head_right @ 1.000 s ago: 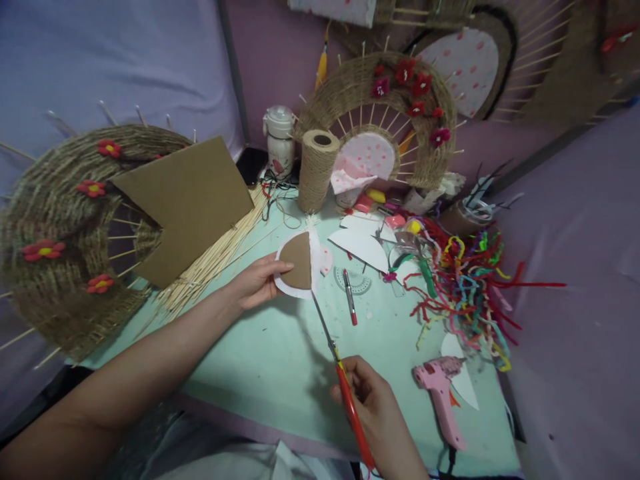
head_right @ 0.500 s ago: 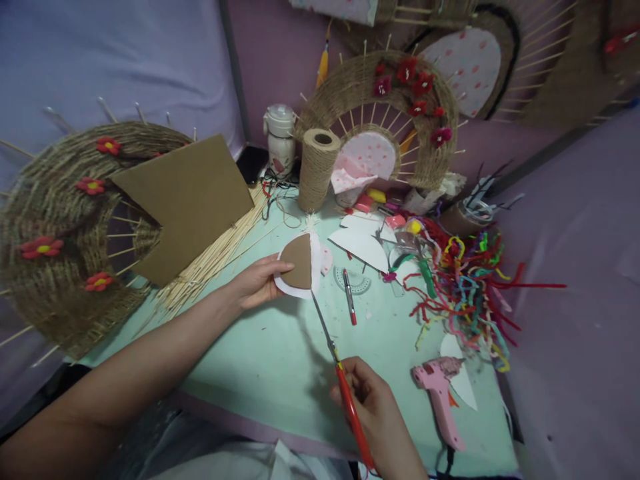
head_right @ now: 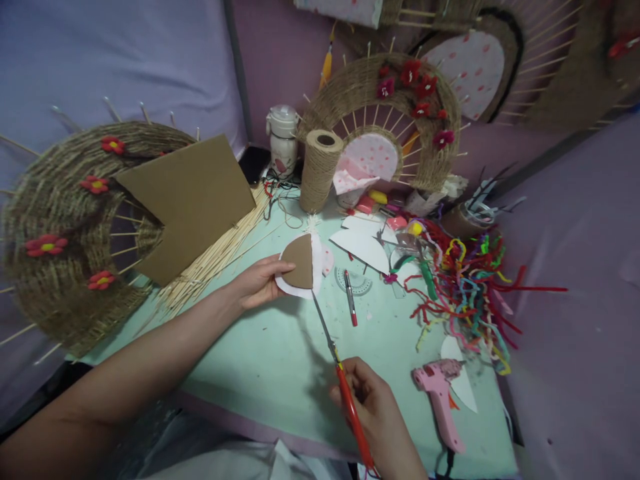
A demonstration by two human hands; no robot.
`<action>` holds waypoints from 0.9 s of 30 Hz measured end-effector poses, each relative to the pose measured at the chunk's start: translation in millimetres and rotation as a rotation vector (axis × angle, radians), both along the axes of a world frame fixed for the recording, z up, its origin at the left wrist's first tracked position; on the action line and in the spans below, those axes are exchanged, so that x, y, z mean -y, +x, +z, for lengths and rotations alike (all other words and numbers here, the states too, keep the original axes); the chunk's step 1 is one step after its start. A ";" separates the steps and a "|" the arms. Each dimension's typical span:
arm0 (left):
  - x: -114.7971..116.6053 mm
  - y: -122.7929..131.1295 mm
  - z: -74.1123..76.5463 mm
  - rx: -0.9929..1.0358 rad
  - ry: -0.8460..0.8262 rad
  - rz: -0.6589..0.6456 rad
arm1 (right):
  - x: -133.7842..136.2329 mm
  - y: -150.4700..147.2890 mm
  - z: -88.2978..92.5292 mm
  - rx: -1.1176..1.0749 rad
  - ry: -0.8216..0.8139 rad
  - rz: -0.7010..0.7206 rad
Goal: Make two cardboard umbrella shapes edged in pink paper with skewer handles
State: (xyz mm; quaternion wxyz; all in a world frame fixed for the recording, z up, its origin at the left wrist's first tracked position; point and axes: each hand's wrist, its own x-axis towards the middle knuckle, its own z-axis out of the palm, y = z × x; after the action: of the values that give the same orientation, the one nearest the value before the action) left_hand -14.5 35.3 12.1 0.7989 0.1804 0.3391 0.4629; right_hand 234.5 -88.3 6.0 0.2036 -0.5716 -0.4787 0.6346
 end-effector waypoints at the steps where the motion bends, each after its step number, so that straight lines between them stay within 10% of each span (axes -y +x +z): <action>1: 0.1 0.0 0.5 0.000 -0.005 0.003 | 0.0 -0.1 0.2 -0.006 -0.001 -0.006; 19: -2.2 -4.4 0.3 -0.028 0.036 0.047 | 2.6 8.2 3.0 0.080 0.052 -0.116; 27: 0.2 -4.3 -2.6 -0.070 0.094 -0.004 | -11.1 34.8 -10.1 0.777 0.365 -0.273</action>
State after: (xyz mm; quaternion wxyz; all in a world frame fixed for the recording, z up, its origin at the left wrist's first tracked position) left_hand -18.7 35.1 9.5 0.7781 0.2344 0.3444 0.4701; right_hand 269.3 -77.2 -4.0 0.1878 -0.7801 -0.5440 0.2453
